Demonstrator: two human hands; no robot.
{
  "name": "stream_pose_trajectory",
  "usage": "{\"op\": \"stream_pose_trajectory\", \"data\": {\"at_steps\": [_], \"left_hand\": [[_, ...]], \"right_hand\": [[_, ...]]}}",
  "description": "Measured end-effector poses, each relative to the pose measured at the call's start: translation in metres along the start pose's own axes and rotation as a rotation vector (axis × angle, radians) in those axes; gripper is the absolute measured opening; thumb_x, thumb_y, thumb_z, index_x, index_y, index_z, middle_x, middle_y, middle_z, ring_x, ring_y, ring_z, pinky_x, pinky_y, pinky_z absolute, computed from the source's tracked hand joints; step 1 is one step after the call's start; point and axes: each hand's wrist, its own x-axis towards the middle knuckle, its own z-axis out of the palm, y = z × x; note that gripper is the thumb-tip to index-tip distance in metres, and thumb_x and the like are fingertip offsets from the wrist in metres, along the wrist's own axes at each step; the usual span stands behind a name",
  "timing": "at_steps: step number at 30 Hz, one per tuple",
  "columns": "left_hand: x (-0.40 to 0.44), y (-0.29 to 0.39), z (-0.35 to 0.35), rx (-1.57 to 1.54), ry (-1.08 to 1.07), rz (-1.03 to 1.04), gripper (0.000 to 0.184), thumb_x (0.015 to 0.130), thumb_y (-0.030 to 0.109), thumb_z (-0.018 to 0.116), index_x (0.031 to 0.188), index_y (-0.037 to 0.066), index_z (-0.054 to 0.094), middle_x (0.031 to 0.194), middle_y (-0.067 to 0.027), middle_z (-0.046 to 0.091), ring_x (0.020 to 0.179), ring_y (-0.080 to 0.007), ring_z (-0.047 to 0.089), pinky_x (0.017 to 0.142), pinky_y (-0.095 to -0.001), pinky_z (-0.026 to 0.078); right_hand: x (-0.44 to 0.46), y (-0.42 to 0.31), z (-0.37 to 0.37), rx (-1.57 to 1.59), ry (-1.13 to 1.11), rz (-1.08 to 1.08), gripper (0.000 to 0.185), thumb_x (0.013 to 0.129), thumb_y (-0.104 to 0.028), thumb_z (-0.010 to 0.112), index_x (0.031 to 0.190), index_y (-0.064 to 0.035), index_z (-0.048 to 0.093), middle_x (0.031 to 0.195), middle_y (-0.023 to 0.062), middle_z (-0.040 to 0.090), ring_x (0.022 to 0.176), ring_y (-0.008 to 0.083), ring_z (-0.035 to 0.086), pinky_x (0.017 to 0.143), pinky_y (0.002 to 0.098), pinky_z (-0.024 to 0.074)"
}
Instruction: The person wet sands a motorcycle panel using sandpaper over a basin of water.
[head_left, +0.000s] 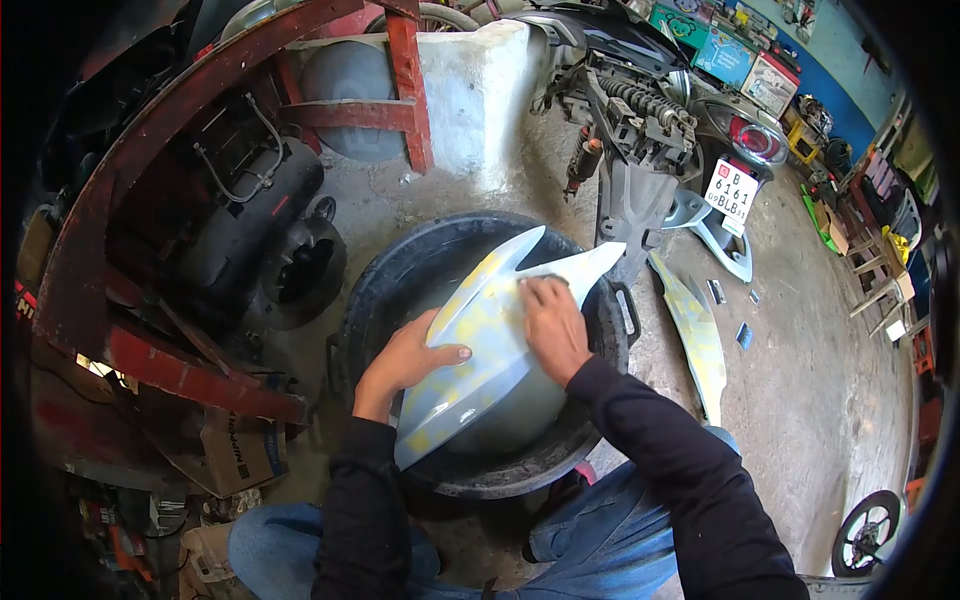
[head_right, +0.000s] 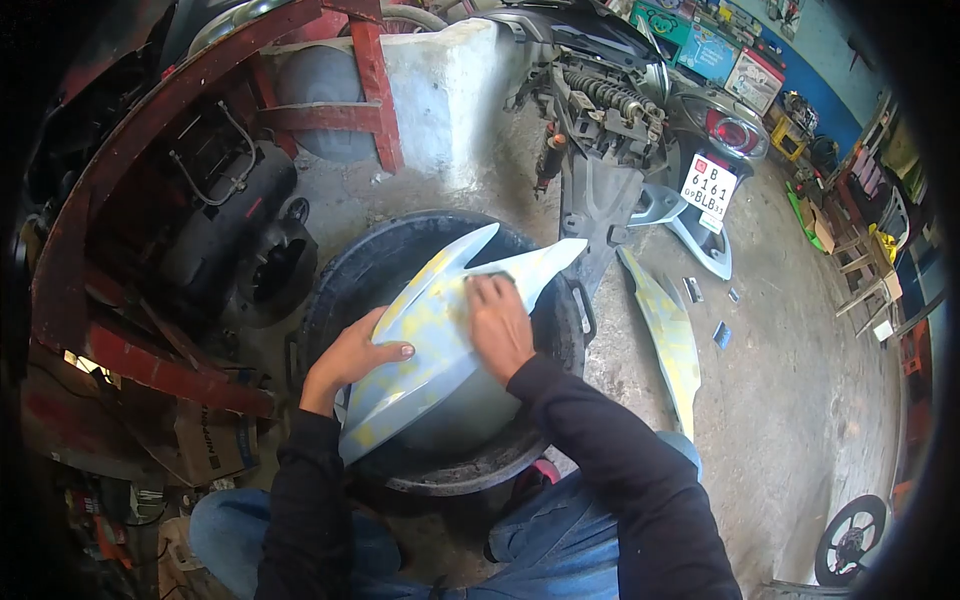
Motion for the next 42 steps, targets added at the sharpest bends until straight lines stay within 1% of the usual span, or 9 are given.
{"op": "stream_pose_trajectory", "data": {"at_steps": [4,7,11,15,20,22,26,29,42], "left_hand": [[0.005,-0.003,0.001,-0.015,0.033,0.028,0.069,0.078,0.029,0.086,0.137,0.003,0.061,0.124,-0.0174,0.071,0.113,-0.0264,0.068,0.099,-0.0380,0.051],[0.003,0.000,0.002,-0.021,0.016,0.005,0.069,0.078,0.030,0.086,0.136,0.003,0.061,0.123,-0.0174,0.071,0.112,-0.0257,0.068,0.099,-0.0378,0.050],[0.007,-0.004,-0.001,-0.025,0.024,0.049,0.069,0.078,0.030,0.086,0.136,0.002,0.061,0.124,-0.0174,0.071,0.112,-0.0251,0.068,0.099,-0.0372,0.050],[0.002,-0.004,0.000,-0.007,0.011,0.021,0.070,0.078,0.030,0.086,0.137,0.002,0.061,0.124,-0.0176,0.071,0.113,-0.0251,0.068,0.099,-0.0368,0.050],[0.010,-0.011,0.001,-0.073,0.010,0.054,0.071,0.077,0.029,0.086,0.138,0.002,0.060,0.124,-0.0181,0.071,0.113,-0.0260,0.068,0.099,-0.0374,0.050],[0.005,-0.002,0.001,-0.006,0.012,0.048,0.072,0.077,0.028,0.086,0.139,0.003,0.059,0.123,-0.0187,0.071,0.113,-0.0269,0.068,0.099,-0.0380,0.050],[0.005,0.002,0.000,-0.001,0.024,0.062,0.072,0.077,0.028,0.086,0.139,0.003,0.059,0.123,-0.0194,0.071,0.113,-0.0279,0.069,0.099,-0.0385,0.050],[0.004,-0.003,0.002,0.034,0.024,0.061,0.071,0.077,0.027,0.086,0.138,0.002,0.059,0.122,-0.0198,0.072,0.113,-0.0288,0.069,0.098,-0.0390,0.051],[0.007,0.001,0.004,0.020,0.031,0.101,0.073,0.077,0.028,0.085,0.139,0.001,0.058,0.121,-0.0213,0.072,0.113,-0.0315,0.069,0.099,-0.0403,0.051]], "right_hand": [[-0.012,-0.020,0.001,0.083,0.034,-0.193,0.038,0.080,0.000,0.061,0.118,0.0038,0.068,0.117,0.0152,0.066,0.117,0.0364,0.056,0.105,0.0429,0.0465],[0.005,0.003,0.001,0.088,0.014,0.031,0.039,0.084,-0.001,0.062,0.123,0.0042,0.066,0.121,0.0152,0.065,0.119,0.0370,0.055,0.108,0.0440,0.0450],[-0.014,-0.020,-0.002,0.128,-0.006,-0.147,0.041,0.084,-0.001,0.062,0.124,0.0042,0.066,0.122,0.0166,0.065,0.121,0.0382,0.054,0.106,0.0448,0.0457],[0.000,0.005,0.001,0.035,-0.035,0.008,0.044,0.083,-0.002,0.064,0.126,0.0026,0.065,0.123,0.0163,0.065,0.124,0.0374,0.053,0.108,0.0432,0.0452],[-0.005,-0.008,0.000,0.137,-0.024,-0.140,0.039,0.085,-0.005,0.062,0.122,0.0034,0.067,0.122,0.0166,0.065,0.121,0.0385,0.053,0.107,0.0468,0.0433],[0.004,-0.002,0.001,0.073,0.026,0.026,0.038,0.084,-0.005,0.062,0.121,0.0025,0.068,0.122,0.0162,0.065,0.121,0.0382,0.053,0.107,0.0466,0.0436],[-0.009,-0.025,-0.005,0.175,0.005,-0.155,0.036,0.085,-0.004,0.061,0.119,0.0045,0.068,0.117,0.0173,0.066,0.114,0.0384,0.055,0.106,0.0453,0.0433],[0.006,0.001,-0.003,0.095,-0.026,0.036,0.042,0.083,-0.003,0.063,0.125,0.0028,0.065,0.123,0.0175,0.064,0.120,0.0393,0.053,0.108,0.0450,0.0434],[-0.004,-0.008,-0.001,0.143,-0.016,-0.037,0.040,0.086,0.000,0.058,0.125,0.0043,0.065,0.118,0.0159,0.065,0.115,0.0369,0.055,0.103,0.0438,0.0454]]}}
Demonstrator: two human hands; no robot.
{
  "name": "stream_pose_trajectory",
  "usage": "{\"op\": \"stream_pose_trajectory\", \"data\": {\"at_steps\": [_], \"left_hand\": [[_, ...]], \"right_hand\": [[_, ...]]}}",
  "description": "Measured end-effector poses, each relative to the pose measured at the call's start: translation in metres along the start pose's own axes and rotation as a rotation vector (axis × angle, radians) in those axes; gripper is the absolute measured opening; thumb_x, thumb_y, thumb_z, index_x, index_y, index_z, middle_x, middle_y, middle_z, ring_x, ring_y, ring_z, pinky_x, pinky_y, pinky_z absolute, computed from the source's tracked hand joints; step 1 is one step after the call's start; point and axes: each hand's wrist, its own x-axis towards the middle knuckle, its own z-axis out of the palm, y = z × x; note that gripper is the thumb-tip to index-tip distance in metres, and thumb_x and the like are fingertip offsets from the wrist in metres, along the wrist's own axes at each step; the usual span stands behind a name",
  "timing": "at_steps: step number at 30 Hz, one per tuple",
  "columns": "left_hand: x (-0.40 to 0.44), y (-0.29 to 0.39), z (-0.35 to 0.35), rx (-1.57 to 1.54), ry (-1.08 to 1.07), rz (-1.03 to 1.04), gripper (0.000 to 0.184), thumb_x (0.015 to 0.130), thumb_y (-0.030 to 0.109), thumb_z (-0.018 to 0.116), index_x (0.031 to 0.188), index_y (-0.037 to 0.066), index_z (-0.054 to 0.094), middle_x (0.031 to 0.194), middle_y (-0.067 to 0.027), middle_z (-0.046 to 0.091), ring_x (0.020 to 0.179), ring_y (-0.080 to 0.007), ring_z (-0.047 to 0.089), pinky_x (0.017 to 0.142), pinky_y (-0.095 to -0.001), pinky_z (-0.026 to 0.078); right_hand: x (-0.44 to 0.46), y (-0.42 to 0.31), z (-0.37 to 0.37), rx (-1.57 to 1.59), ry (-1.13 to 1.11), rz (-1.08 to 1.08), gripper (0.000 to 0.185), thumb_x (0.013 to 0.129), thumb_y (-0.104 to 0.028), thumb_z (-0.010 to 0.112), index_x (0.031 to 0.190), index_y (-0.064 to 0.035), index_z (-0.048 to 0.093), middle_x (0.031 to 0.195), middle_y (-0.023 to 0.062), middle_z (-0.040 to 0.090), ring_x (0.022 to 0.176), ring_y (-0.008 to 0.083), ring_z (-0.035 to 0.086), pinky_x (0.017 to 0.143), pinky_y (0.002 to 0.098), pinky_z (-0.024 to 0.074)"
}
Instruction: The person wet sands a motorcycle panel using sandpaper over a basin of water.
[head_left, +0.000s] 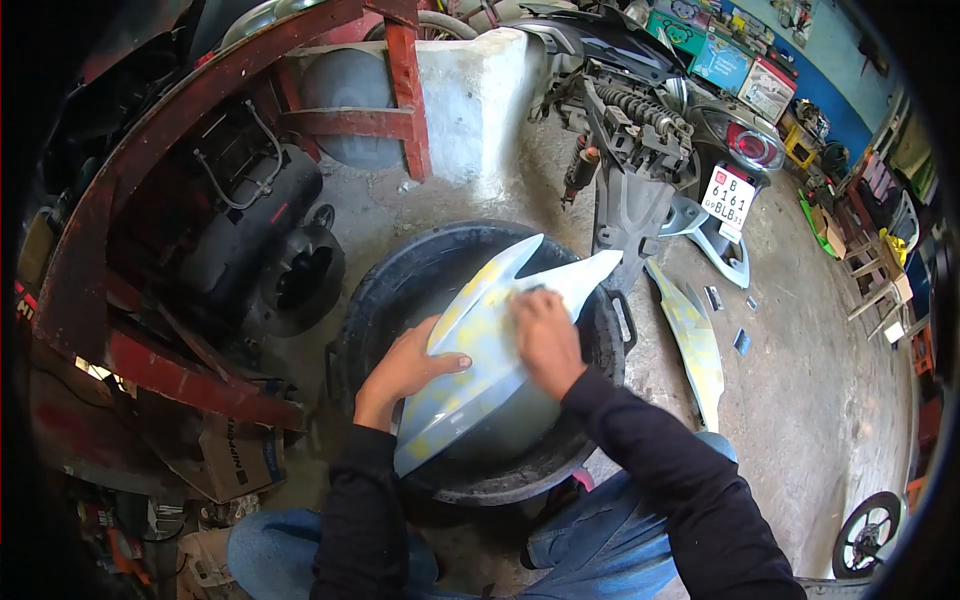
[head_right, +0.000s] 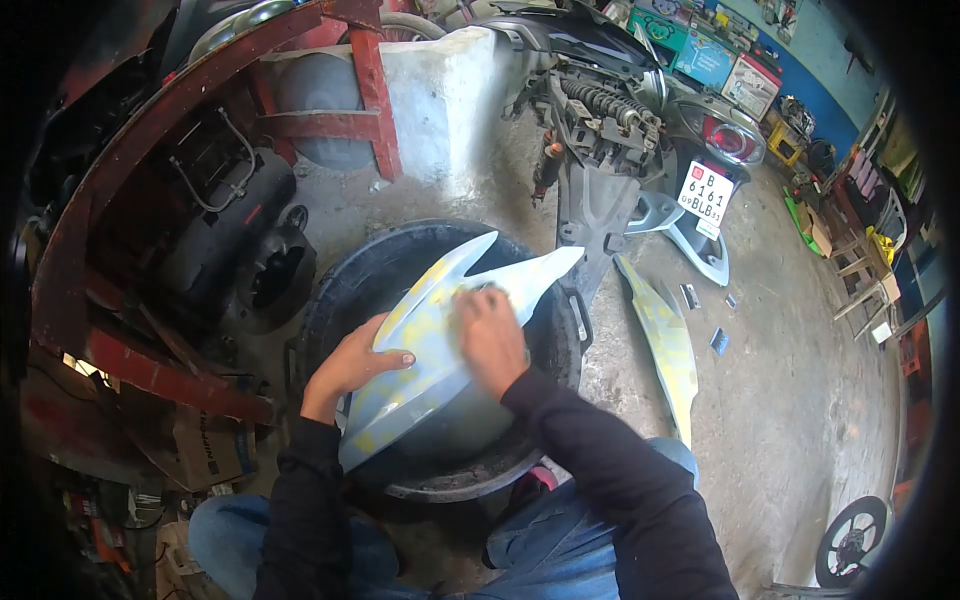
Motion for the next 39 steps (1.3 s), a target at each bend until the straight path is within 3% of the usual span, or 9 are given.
{"op": "stream_pose_trajectory", "data": {"at_steps": [2,6,8,11,13,18,24,27,39], "left_hand": [[-0.003,-0.004,0.001,0.031,0.010,-0.009,0.073,0.077,0.028,0.085,0.139,0.001,0.058,0.121,-0.0214,0.072,0.112,-0.0317,0.069,0.099,-0.0404,0.051],[0.000,-0.002,-0.001,0.040,0.010,0.013,0.074,0.077,0.029,0.085,0.139,0.001,0.058,0.122,-0.0218,0.072,0.112,-0.0321,0.070,0.098,-0.0406,0.051],[-0.004,-0.006,0.000,0.045,0.003,0.002,0.073,0.077,0.029,0.085,0.139,0.001,0.058,0.122,-0.0219,0.072,0.112,-0.0323,0.070,0.098,-0.0405,0.051],[-0.001,-0.007,0.000,-0.001,0.003,0.039,0.073,0.077,0.028,0.085,0.139,0.001,0.059,0.121,-0.0218,0.072,0.111,-0.0322,0.070,0.098,-0.0404,0.051],[0.001,-0.007,0.000,-0.093,-0.006,0.037,0.073,0.077,0.027,0.085,0.139,0.001,0.058,0.120,-0.0218,0.072,0.111,-0.0319,0.070,0.098,-0.0404,0.051],[-0.002,-0.005,-0.001,-0.001,0.009,0.032,0.073,0.077,0.027,0.085,0.139,0.001,0.058,0.120,-0.0216,0.072,0.111,-0.0316,0.070,0.098,-0.0403,0.051],[-0.003,-0.004,0.000,0.000,0.009,0.005,0.072,0.077,0.027,0.086,0.139,0.001,0.058,0.121,-0.0213,0.072,0.111,-0.0310,0.070,0.098,-0.0401,0.051],[0.000,0.000,-0.001,-0.006,0.003,0.018,0.072,0.077,0.027,0.086,0.139,0.001,0.058,0.122,-0.0213,0.071,0.112,-0.0306,0.069,0.098,-0.0400,0.051],[-0.004,-0.001,0.000,0.022,0.016,-0.006,0.072,0.078,0.028,0.085,0.140,0.001,0.058,0.122,-0.0216,0.071,0.113,-0.0314,0.069,0.099,-0.0404,0.051]], "right_hand": [[0.011,0.015,0.000,-0.049,0.006,0.120,0.039,0.086,-0.002,0.060,0.124,0.0032,0.065,0.119,0.0150,0.064,0.116,0.0370,0.055,0.104,0.0434,0.0458],[-0.009,-0.020,0.005,0.033,0.078,-0.028,0.035,0.086,0.000,0.057,0.120,0.0030,0.066,0.117,0.0168,0.063,0.113,0.0375,0.056,0.103,0.0450,0.0455],[0.007,0.008,0.001,0.043,0.063,0.101,0.035,0.087,-0.001,0.058,0.121,0.0022,0.066,0.118,0.0185,0.063,0.114,0.0392,0.057,0.102,0.0476,0.0457],[-0.011,-0.015,0.001,0.064,0.032,-0.006,0.041,0.085,0.000,0.060,0.126,0.0057,0.063,0.122,0.0193,0.064,0.115,0.0379,0.059,0.103,0.0462,0.0470],[-0.014,-0.021,-0.001,0.127,0.030,-0.088,0.041,0.086,0.001,0.059,0.127,0.0072,0.062,0.126,0.0228,0.064,0.120,0.0403,0.060,0.107,0.0461,0.0467],[-0.017,-0.008,0.012,0.139,0.030,-0.014,0.045,0.087,0.001,0.061,0.131,0.0066,0.060,0.137,0.0275,0.060,0.130,0.0412,0.057,0.112,0.0479,0.0436],[-0.012,-0.001,0.010,0.054,-0.037,0.051,0.046,0.092,-0.002,0.062,0.137,0.0020,0.059,0.141,0.0239,0.059,0.138,0.0397,0.052,0.116,0.0504,0.0391],[-0.024,-0.026,0.008,0.195,-0.130,-0.047,0.043,0.096,-0.007,0.059,0.138,0.0027,0.059,0.145,0.0243,0.057,0.141,0.0399,0.049,0.118,0.0508,0.0354],[-0.009,0.000,0.028,0.216,0.045,0.035,0.041,0.101,-0.010,0.053,0.140,0.0018,0.058,0.147,0.0261,0.054,0.143,0.0406,0.046,0.121,0.0533,0.0300]]}}
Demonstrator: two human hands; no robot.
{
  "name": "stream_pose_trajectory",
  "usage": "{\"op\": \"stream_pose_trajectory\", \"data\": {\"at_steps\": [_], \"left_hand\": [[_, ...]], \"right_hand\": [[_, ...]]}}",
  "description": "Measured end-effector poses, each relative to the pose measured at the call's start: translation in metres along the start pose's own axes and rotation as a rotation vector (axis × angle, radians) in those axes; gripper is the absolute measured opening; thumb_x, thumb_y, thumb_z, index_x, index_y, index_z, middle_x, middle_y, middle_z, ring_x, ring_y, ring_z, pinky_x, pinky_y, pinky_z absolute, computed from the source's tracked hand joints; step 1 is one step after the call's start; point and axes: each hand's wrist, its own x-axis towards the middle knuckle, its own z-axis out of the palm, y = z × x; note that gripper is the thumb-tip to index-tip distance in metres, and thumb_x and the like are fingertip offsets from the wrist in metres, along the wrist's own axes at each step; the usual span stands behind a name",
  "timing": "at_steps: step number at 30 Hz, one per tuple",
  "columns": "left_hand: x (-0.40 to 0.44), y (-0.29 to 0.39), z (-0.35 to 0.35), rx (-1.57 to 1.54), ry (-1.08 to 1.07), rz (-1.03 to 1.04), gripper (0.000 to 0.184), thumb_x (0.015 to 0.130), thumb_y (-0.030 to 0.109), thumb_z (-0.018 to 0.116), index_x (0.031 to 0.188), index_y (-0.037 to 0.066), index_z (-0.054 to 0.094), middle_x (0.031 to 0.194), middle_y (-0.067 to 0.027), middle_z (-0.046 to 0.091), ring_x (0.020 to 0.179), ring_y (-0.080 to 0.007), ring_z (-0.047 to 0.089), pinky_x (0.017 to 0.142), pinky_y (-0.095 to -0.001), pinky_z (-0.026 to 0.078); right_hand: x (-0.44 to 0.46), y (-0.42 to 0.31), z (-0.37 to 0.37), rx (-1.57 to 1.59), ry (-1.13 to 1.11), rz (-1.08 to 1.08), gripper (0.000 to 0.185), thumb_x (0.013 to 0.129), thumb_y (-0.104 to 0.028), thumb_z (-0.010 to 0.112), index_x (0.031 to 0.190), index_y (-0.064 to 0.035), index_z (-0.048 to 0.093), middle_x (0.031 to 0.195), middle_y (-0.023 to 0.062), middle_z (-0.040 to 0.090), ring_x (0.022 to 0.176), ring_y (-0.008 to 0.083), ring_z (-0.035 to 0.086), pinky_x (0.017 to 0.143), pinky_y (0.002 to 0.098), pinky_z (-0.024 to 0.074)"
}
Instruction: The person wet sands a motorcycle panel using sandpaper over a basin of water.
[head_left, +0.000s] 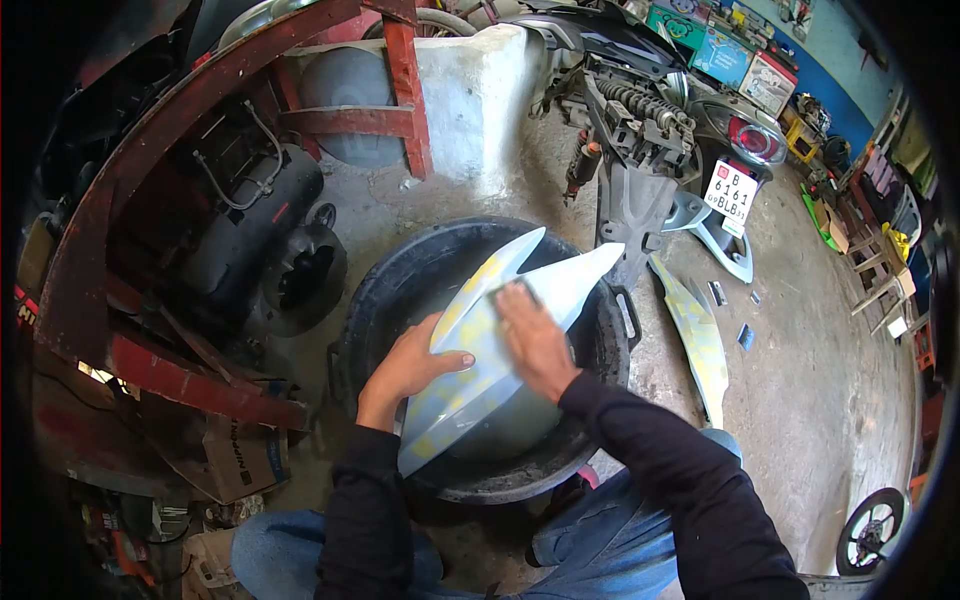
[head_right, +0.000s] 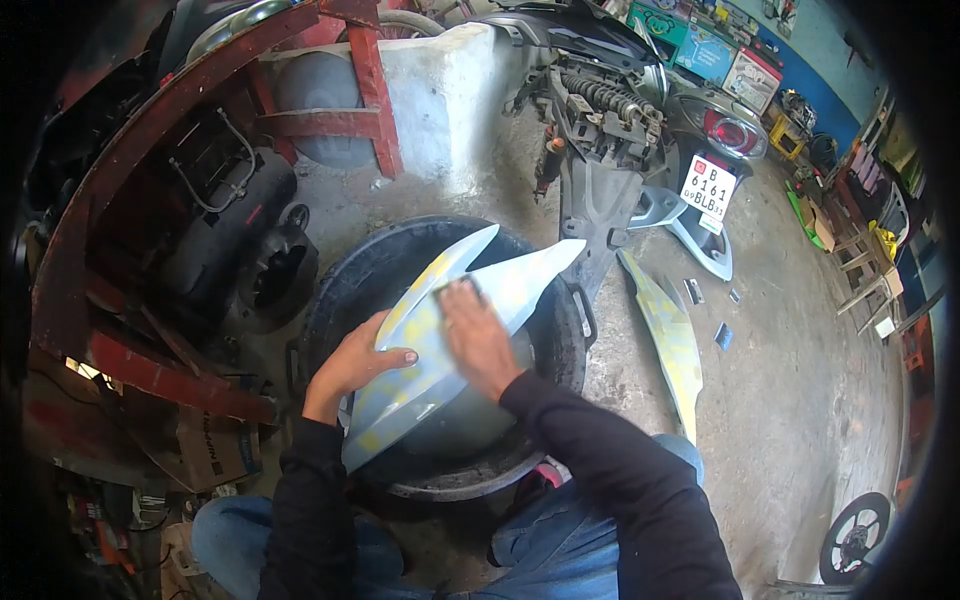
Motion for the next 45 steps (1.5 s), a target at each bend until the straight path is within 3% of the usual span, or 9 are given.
{"op": "stream_pose_trajectory", "data": {"at_steps": [3,5,7,14,16,29,40,43,45], "left_hand": [[0.005,-0.001,0.001,-0.008,-0.009,0.013,0.072,0.078,0.028,0.085,0.140,0.001,0.058,0.122,-0.0213,0.072,0.112,-0.0312,0.069,0.099,-0.0402,0.051],[0.005,-0.003,0.000,-0.003,-0.007,0.004,0.072,0.078,0.027,0.085,0.139,0.001,0.058,0.122,-0.0211,0.072,0.112,-0.0310,0.069,0.099,-0.0399,0.051],[0.003,0.002,0.000,-0.056,-0.035,0.022,0.072,0.078,0.027,0.085,0.139,0.001,0.058,0.122,-0.0206,0.072,0.112,-0.0303,0.069,0.099,-0.0392,0.051],[0.004,-0.006,0.001,-0.022,-0.021,0.020,0.074,0.078,0.027,0.085,0.141,0.002,0.056,0.123,-0.0198,0.071,0.112,-0.0289,0.069,0.099,-0.0381,0.051],[0.005,-0.003,-0.001,-0.042,-0.053,-0.052,0.072,0.082,0.021,0.085,0.144,0.000,0.053,0.128,-0.0145,0.068,0.119,-0.0222,0.063,0.104,-0.0350,0.047],[0.003,0.001,0.002,-0.041,-0.034,0.010,0.073,0.078,0.026,0.085,0.141,0.001,0.057,0.123,-0.0199,0.071,0.115,-0.0294,0.068,0.100,-0.0384,0.050],[0.004,0.000,0.001,-0.036,-0.021,0.004,0.074,0.078,0.025,0.085,0.142,0.001,0.056,0.123,-0.0189,0.071,0.115,-0.0285,0.068,0.101,-0.0383,0.050],[0.006,-0.003,0.001,-0.058,-0.058,0.024,0.074,0.078,0.025,0.085,0.142,0.002,0.056,0.125,-0.0189,0.070,0.115,-0.0281,0.067,0.102,-0.0379,0.049],[0.006,-0.004,-0.001,-0.053,-0.038,0.012,0.074,0.078,0.025,0.085,0.142,0.002,0.056,0.126,-0.0189,0.070,0.116,-0.0278,0.067,0.102,-0.0378,0.049]], "right_hand": [[-0.013,-0.037,-0.009,0.070,-0.152,-0.045,0.041,0.102,-0.009,0.050,0.141,0.0039,0.056,0.147,0.0270,0.054,0.143,0.0411,0.045,0.120,0.0533,0.0310],[-0.005,-0.004,0.004,0.066,-0.023,-0.144,0.043,0.102,-0.009,0.050,0.143,0.0052,0.053,0.146,0.0270,0.054,0.144,0.0408,0.044,0.121,0.0532,0.0301],[0.000,-0.004,0.000,-0.030,0.015,0.018,0.043,0.103,-0.010,0.049,0.143,0.0068,0.052,0.144,0.0262,0.056,0.143,0.0402,0.046,0.121,0.0523,0.0302],[-0.004,-0.009,-0.002,0.120,0.050,0.106,0.038,0.105,-0.009,0.046,0.137,0.0058,0.058,0.145,0.0274,0.055,0.142,0.0425,0.046,0.121,0.0515,0.0301],[-0.015,-0.019,0.001,0.168,0.068,0.069,0.037,0.104,-0.009,0.046,0.136,0.0055,0.059,0.146,0.0277,0.054,0.143,0.0425,0.045,0.121,0.0515,0.0300],[0.003,-0.017,-0.010,0.197,0.057,0.210,0.036,0.109,-0.017,0.041,0.131,0.0021,0.063,0.144,0.0256,0.057,0.140,0.0423,0.048,0.119,0.0522,0.0321],[-0.008,-0.018,0.006,0.072,-0.012,-0.063,0.036,0.105,-0.010,0.047,0.136,0.0041,0.060,0.150,0.0274,0.051,0.144,0.0407,0.044,0.120,0.0536,0.0310],[0.011,0.005,0.002,0.012,0.068,0.117,0.037,0.105,-0.011,0.048,0.138,0.0032,0.058,0.149,0.0264,0.052,0.144,0.0400,0.044,0.120,0.0538,0.0316],[-0.009,-0.019,0.009,0.034,0.031,-0.060,0.036,0.104,-0.009,0.048,0.135,0.0049,0.059,0.147,0.0279,0.053,0.142,0.0410,0.046,0.120,0.0545,0.0304]]}}
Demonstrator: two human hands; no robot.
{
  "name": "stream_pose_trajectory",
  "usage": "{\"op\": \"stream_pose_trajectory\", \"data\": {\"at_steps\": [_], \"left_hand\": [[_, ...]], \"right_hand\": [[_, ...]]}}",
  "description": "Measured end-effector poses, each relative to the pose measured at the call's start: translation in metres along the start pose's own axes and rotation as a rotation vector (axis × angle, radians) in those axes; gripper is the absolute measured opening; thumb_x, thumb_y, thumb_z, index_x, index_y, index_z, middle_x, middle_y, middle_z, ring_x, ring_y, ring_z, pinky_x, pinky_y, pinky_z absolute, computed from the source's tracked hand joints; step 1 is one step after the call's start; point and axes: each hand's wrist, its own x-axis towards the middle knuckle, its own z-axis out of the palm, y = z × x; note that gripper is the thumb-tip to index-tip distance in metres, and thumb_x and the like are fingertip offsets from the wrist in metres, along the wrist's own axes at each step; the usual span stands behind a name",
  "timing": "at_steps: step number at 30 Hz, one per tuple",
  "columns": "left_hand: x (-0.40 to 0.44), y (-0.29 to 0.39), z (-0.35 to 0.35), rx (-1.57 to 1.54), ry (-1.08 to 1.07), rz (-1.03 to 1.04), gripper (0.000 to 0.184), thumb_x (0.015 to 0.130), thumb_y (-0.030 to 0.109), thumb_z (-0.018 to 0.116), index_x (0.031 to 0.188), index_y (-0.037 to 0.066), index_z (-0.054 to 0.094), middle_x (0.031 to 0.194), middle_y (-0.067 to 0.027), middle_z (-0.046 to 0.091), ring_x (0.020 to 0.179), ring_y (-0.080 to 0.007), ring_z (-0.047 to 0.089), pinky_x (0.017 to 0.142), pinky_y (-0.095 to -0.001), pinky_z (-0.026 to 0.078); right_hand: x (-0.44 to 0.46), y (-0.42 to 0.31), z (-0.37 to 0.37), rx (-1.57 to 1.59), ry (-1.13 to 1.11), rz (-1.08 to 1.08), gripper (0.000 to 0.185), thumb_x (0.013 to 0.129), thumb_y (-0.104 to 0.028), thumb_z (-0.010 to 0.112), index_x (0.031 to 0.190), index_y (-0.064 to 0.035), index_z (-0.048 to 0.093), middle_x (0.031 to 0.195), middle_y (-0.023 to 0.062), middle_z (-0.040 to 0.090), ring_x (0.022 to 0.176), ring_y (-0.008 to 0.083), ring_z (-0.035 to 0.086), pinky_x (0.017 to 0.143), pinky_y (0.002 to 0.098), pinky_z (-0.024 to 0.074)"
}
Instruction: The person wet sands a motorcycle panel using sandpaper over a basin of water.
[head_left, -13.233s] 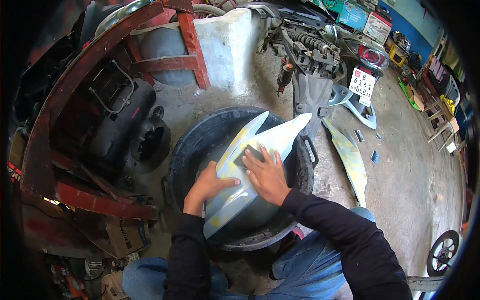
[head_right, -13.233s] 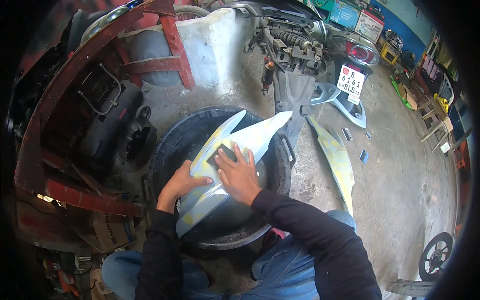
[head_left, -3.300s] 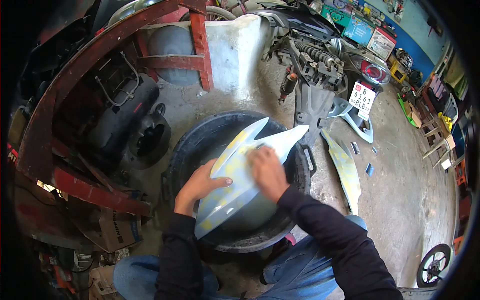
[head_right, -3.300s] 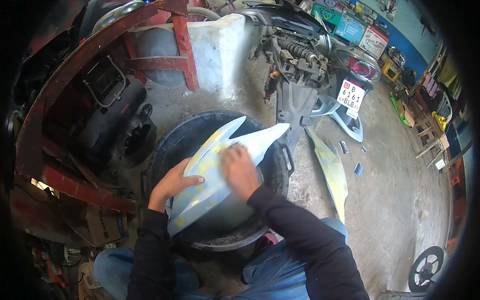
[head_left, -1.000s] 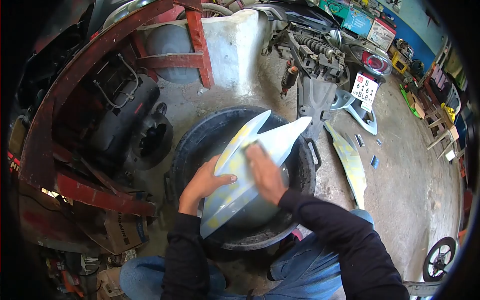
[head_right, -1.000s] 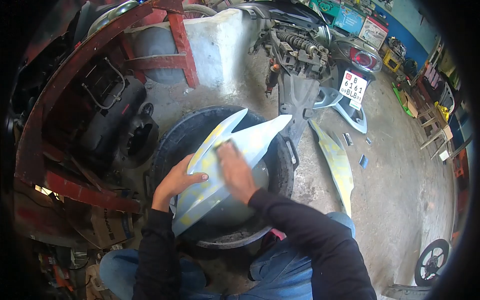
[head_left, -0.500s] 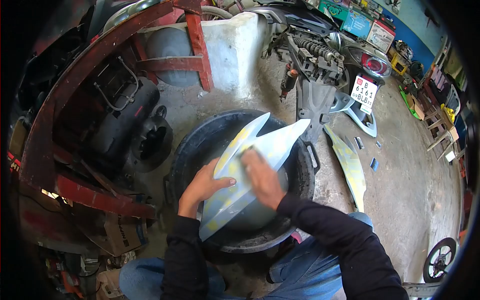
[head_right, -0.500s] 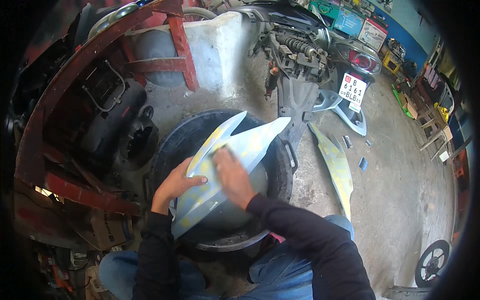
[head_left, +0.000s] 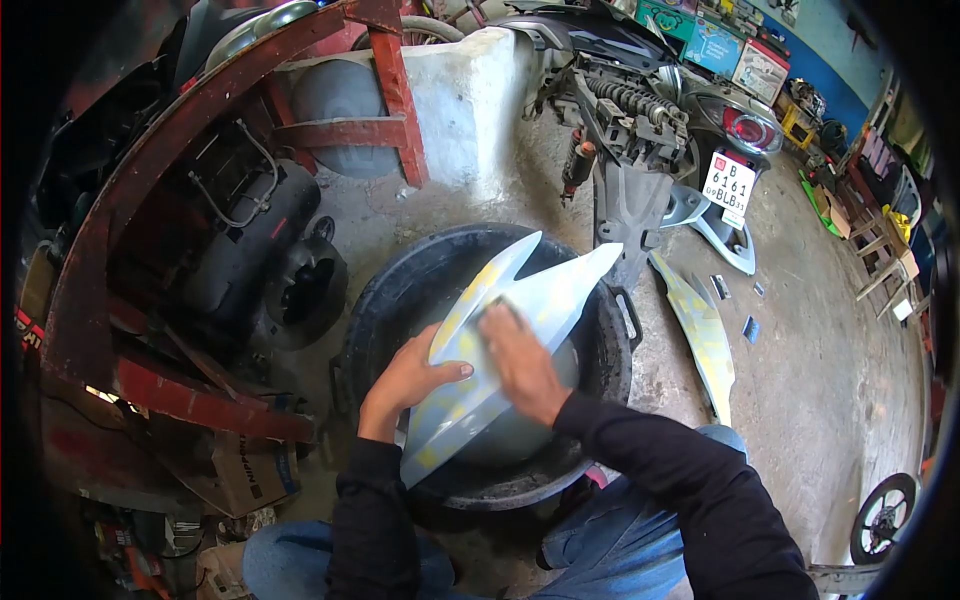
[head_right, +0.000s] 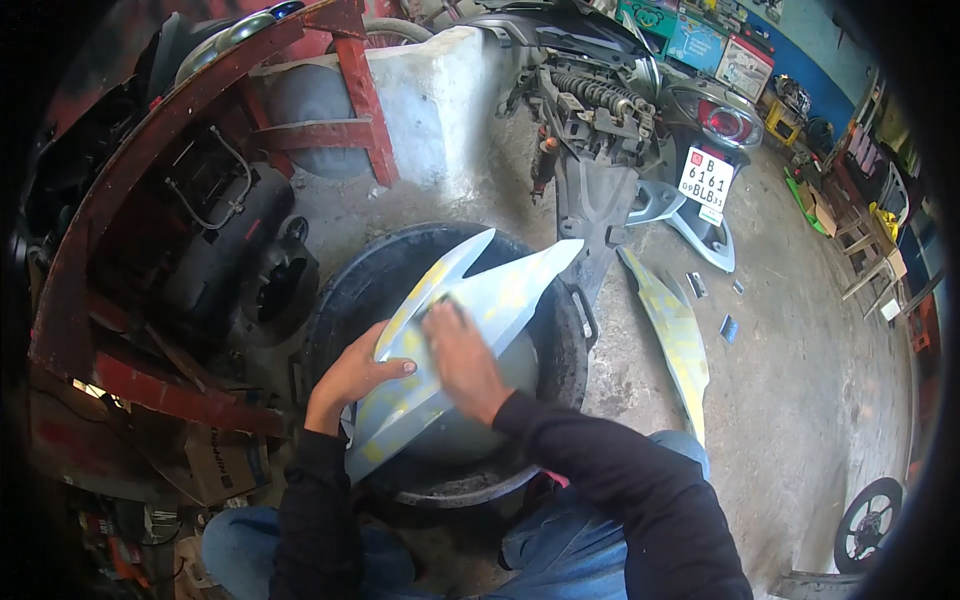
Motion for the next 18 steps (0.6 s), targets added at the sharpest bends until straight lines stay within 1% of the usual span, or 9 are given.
{"op": "stream_pose_trajectory", "data": {"at_steps": [2,5,8,10,12,14,16,17,18], "left_hand": [[0.001,0.000,0.001,0.002,0.013,-0.015,0.074,0.078,0.026,0.085,0.142,0.002,0.056,0.127,-0.0188,0.069,0.116,-0.0276,0.067,0.102,-0.0377,0.049],[-0.003,-0.006,0.004,-0.070,0.001,-0.027,0.075,0.078,0.027,0.085,0.142,0.002,0.056,0.129,-0.0185,0.068,0.117,-0.0272,0.066,0.102,-0.0373,0.049],[0.001,-0.006,0.002,-0.023,0.009,-0.026,0.075,0.078,0.027,0.085,0.142,0.002,0.056,0.128,-0.0178,0.069,0.116,-0.0271,0.066,0.102,-0.0372,0.049],[0.002,-0.006,0.003,-0.064,-0.005,-0.013,0.074,0.078,0.025,0.085,0.143,0.002,0.056,0.126,-0.0175,0.070,0.115,-0.0273,0.067,0.101,-0.0373,0.049],[0.000,0.000,0.004,-0.047,-0.006,-0.011,0.074,0.078,0.025,0.085,0.142,0.002,0.056,0.126,-0.0175,0.070,0.114,-0.0272,0.067,0.101,-0.0373,0.049],[-0.003,0.002,0.002,-0.031,0.002,-0.010,0.073,0.078,0.024,0.085,0.142,0.002,0.056,0.125,-0.0174,0.070,0.113,-0.0272,0.068,0.101,-0.0373,0.050],[-0.002,0.004,0.002,-0.033,0.014,-0.024,0.073,0.078,0.024,0.085,0.142,0.002,0.057,0.126,-0.0179,0.070,0.113,-0.0269,0.068,0.101,-0.0376,0.050],[-0.002,0.004,0.002,-0.034,0.012,-0.022,0.073,0.078,0.024,0.085,0.142,0.002,0.057,0.126,-0.0179,0.070,0.113,-0.0269,0.068,0.101,-0.0376,0.050],[-0.002,0.008,0.003,-0.028,0.018,-0.029,0.073,0.078,0.024,0.085,0.142,0.002,0.057,0.126,-0.0181,0.070,0.113,-0.0268,0.068,0.100,-0.0376,0.050]], "right_hand": [[-0.004,-0.004,-0.007,0.085,-0.065,0.047,0.035,0.104,-0.008,0.047,0.134,0.0052,0.059,0.146,0.0286,0.053,0.141,0.0417,0.047,0.121,0.0546,0.0291],[0.017,0.028,-0.012,0.010,0.038,0.210,0.033,0.103,-0.008,0.050,0.133,0.0024,0.060,0.148,0.0266,0.053,0.144,0.0406,0.044,0.120,0.0540,0.0302],[-0.005,-0.014,-0.009,0.132,-0.061,0.138,0.033,0.104,-0.008,0.047,0.133,0.0025,0.060,0.148,0.0287,0.052,0.144,0.0432,0.044,0.120,0.0549,0.0296],[0.000,0.003,-0.011,0.164,-0.072,0.146,0.033,0.104,-0.007,0.047,0.133,0.0022,0.060,0.149,0.0289,0.051,0.144,0.0434,0.043,0.121,0.0548,0.0286],[0.016,0.022,-0.013,0.025,0.035,0.207,0.033,0.104,-0.006,0.048,0.133,0.0011,0.061,0.149,0.0269,0.052,0.144,0.0411,0.044,0.120,0.0541,0.0308],[0.003,0.000,-0.007,0.011,0.059,0.161,0.031,0.104,-0.007,0.048,0.131,0.0015,0.062,0.148,0.0276,0.052,0.143,0.0418,0.045,0.119,0.0535,0.0318],[-0.005,-0.015,-0.012,0.169,-0.087,0.132,0.033,0.106,-0.009,0.043,0.131,0.0038,0.061,0.146,0.0294,0.053,0.141,0.0454,0.045,0.120,0.0539,0.0305],[0.000,0.003,-0.008,0.100,0.020,0.043,0.035,0.106,-0.010,0.043,0.133,0.0069,0.059,0.143,0.0287,0.056,0.141,0.0453,0.045,0.120,0.0534,0.0301],[0.007,0.011,-0.011,0.099,0.018,0.041,0.035,0.106,-0.010,0.043,0.133,0.0069,0.059,0.143,0.0287,0.056,0.141,0.0453,0.045,0.120,0.0534,0.0301]]}}
